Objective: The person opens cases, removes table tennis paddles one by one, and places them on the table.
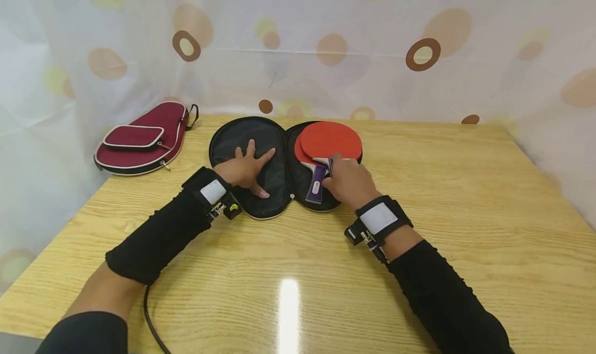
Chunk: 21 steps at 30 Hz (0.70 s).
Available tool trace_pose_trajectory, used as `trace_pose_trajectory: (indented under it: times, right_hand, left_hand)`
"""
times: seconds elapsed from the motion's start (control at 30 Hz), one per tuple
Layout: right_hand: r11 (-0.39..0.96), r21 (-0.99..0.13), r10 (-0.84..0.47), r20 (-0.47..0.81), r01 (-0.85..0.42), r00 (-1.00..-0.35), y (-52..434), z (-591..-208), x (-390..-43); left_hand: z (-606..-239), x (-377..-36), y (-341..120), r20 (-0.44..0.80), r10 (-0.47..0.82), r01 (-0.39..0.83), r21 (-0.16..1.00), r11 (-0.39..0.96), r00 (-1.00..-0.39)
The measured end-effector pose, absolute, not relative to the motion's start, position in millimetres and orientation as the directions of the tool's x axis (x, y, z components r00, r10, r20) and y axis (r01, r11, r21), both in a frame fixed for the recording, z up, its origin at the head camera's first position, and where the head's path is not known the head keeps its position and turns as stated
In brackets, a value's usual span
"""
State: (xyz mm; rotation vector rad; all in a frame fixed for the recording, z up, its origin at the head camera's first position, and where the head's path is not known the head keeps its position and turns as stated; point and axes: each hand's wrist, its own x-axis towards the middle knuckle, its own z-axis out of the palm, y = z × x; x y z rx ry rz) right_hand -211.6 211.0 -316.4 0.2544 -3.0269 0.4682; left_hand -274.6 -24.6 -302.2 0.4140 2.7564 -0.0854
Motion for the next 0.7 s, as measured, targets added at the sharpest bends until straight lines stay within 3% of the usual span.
trace_pose_trajectory:
  times: [0.3, 0.47, 0.7]
  right_hand:
    - [0.909, -0.370, -0.135, 0.171, -0.191, -0.976, 252, -292, -202]
    - [0.928, -0.330, -0.112, 0.193, -0.172, -0.975, 296, -285, -202]
    - [0.952, -0.298, -0.045, 0.088, -0.070, -0.995, 371, -289, -196]
  left_hand:
    - [-301, -273, -20, -0.356, 0.289, 0.326, -0.048, 0.944, -0.889]
    - [-303, -275, -21, -0.363, 0.277, 0.317, -0.054, 0.947, -0.890]
    - [-306, -277, -26, -0.373, 0.285, 0.326, -0.050, 0.944, -0.883]
